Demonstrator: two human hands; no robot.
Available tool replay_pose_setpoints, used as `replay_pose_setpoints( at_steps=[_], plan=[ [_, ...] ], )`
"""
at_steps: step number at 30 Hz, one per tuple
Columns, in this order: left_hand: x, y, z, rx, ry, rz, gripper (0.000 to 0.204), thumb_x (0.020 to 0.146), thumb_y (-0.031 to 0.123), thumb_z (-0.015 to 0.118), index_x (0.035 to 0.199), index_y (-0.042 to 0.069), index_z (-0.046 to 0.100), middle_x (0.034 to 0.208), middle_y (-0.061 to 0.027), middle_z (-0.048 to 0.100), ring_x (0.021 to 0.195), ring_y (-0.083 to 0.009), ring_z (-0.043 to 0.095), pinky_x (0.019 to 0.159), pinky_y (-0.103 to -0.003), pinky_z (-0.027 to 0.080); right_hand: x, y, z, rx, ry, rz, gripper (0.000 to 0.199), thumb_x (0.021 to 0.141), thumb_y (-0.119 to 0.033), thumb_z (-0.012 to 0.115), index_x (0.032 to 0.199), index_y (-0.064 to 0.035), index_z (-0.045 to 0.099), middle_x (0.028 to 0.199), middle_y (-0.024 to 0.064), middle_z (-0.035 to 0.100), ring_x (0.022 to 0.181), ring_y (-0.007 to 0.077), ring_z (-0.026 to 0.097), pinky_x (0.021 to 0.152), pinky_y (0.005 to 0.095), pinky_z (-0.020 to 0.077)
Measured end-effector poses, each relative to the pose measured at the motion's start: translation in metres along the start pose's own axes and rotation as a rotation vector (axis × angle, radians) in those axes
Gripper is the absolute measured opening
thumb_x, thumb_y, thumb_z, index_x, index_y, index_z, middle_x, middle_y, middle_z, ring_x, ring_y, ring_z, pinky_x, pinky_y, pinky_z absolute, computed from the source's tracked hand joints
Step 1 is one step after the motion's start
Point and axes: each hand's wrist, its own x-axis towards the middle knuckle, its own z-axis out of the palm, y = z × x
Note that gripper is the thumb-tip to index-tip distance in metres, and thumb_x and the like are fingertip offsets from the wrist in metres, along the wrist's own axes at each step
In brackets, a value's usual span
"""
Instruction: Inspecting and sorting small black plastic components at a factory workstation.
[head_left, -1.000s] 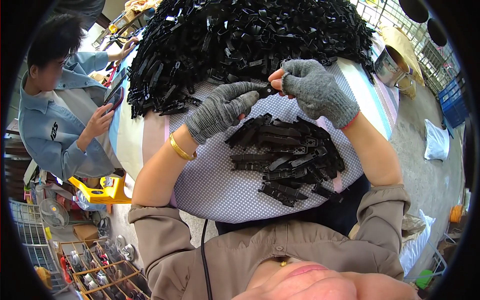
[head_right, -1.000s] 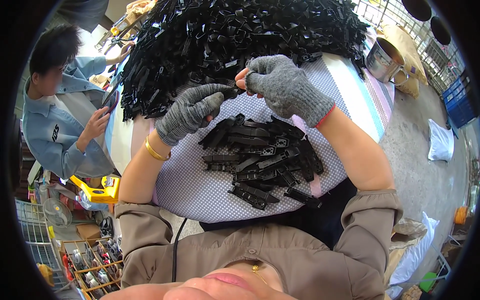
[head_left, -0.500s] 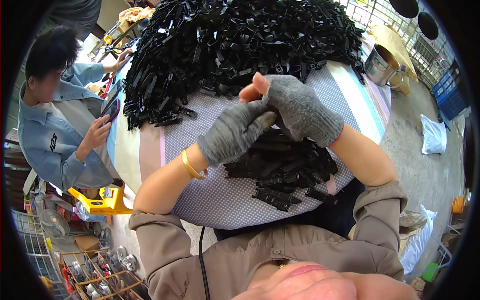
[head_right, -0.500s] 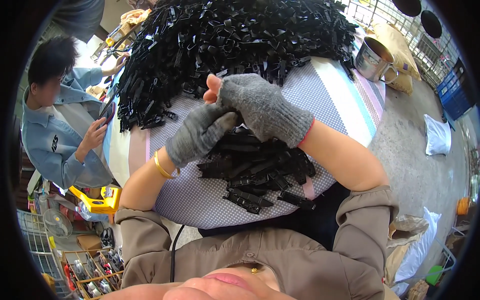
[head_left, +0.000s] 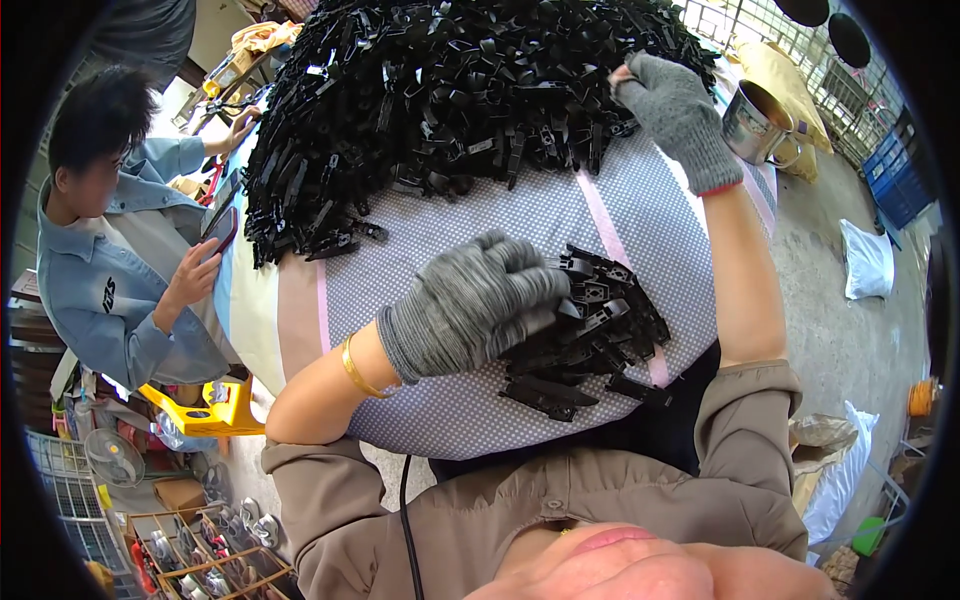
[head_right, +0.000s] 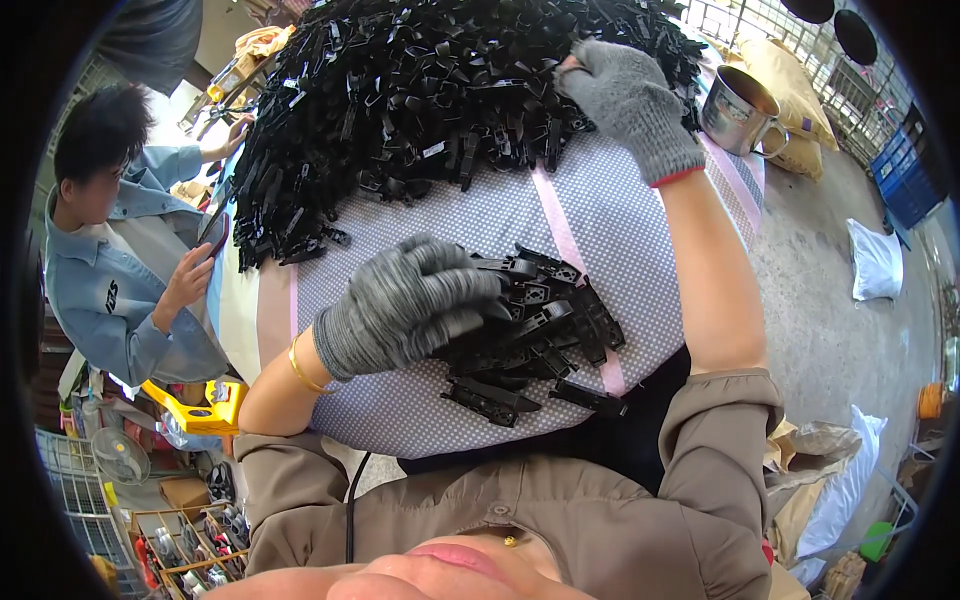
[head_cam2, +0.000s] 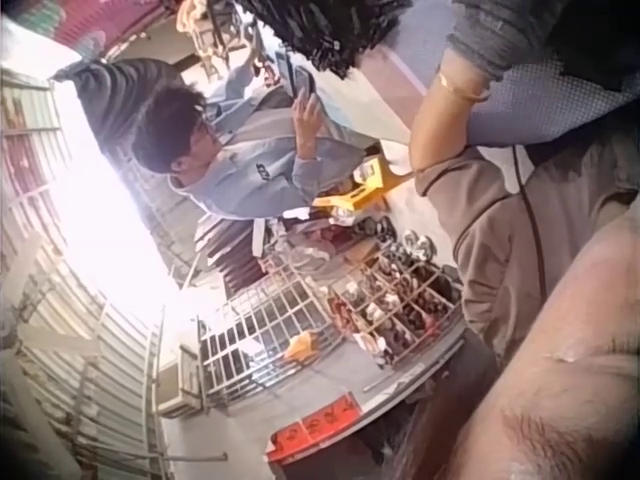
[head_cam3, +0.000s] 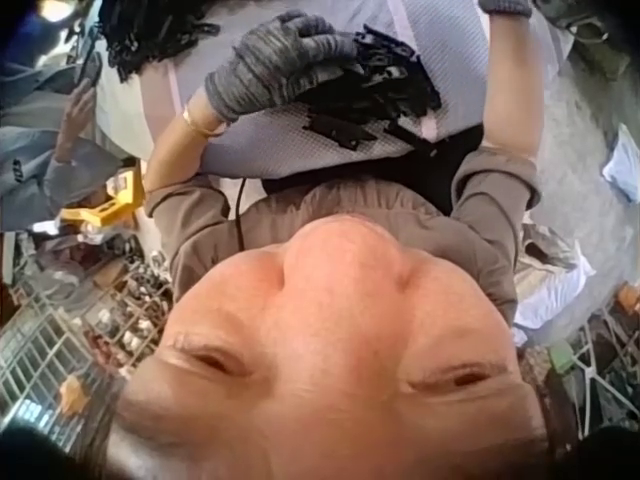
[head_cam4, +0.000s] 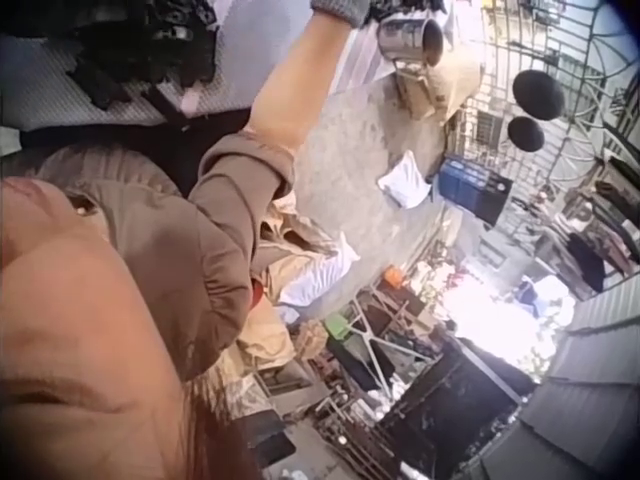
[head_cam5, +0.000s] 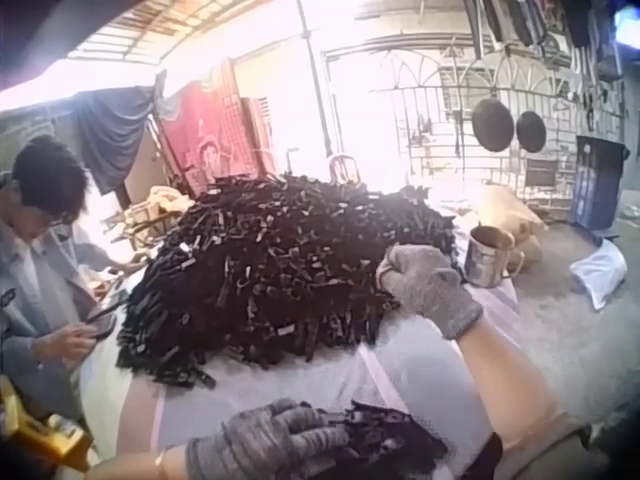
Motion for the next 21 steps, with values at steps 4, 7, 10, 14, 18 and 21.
replay_pose_setpoints(
  at_steps=[4,7,10,14,18,21],
  plan=[
    [-0.006,-0.006,-0.022,0.062,-0.006,0.068,0.033,0.076,0.032,0.067,0.101,0.011,0.063,0.098,-0.0075,0.059,0.087,-0.0276,0.056,0.076,-0.037,0.048,0.004,0.014,0.011,-0.113,-0.150,0.043,0.027,0.077,-0.028,0.057,0.090,-0.0056,0.064,0.088,0.0172,0.064,0.086,0.0308,0.061,0.078,0.0389,0.0474],
    [-0.025,-0.033,-0.062,0.176,0.008,-0.302,0.036,0.070,0.033,0.072,0.097,0.011,0.065,0.098,-0.0080,0.060,0.087,-0.0261,0.058,0.078,-0.037,0.047,0.002,0.009,0.020,-0.163,-0.223,-0.025,0.028,0.077,-0.028,0.056,0.090,-0.0045,0.064,0.089,0.0183,0.063,0.087,0.0325,0.061,0.079,0.0401,0.0470],
    [-0.054,-0.078,-0.086,0.358,-0.031,-0.482,0.035,0.071,0.031,0.072,0.100,0.013,0.064,0.097,-0.0091,0.061,0.088,-0.0264,0.058,0.079,-0.037,0.048,0.000,0.002,0.018,-0.217,-0.284,-0.014,0.030,0.077,-0.030,0.057,0.090,-0.0049,0.065,0.090,0.0185,0.063,0.088,0.0334,0.060,0.080,0.0412,0.0467],
    [-0.064,-0.116,-0.073,0.587,-0.268,-0.721,0.033,0.068,0.018,0.072,0.099,0.009,0.062,0.092,-0.0114,0.061,0.085,-0.0289,0.060,0.078,-0.037,0.048,-0.002,-0.001,0.035,-0.266,-0.145,-0.025,0.034,0.080,-0.034,0.060,0.094,-0.0028,0.062,0.088,0.0170,0.063,0.086,0.0331,0.060,0.076,0.0402,0.0467],
    [-0.045,-0.112,-0.057,0.657,-0.383,-0.784,0.028,0.072,0.015,0.065,0.101,0.012,0.062,0.094,-0.0122,0.062,0.090,-0.0299,0.060,0.080,-0.037,0.049,0.002,-0.008,0.049,-0.259,-0.184,0.004,0.033,0.080,-0.034,0.061,0.097,-0.0058,0.061,0.090,0.0151,0.062,0.088,0.0308,0.060,0.077,0.0394,0.0469],
    [-0.030,-0.106,-0.044,0.632,-0.438,-0.761,0.026,0.076,0.016,0.063,0.102,0.013,0.063,0.096,-0.0116,0.063,0.093,-0.0290,0.060,0.083,-0.037,0.049,-0.001,-0.005,0.043,-0.276,-0.165,0.006,0.030,0.079,-0.032,0.061,0.096,-0.0066,0.061,0.089,0.0141,0.062,0.087,0.0303,0.060,0.077,0.0391,0.0472]
  ],
)
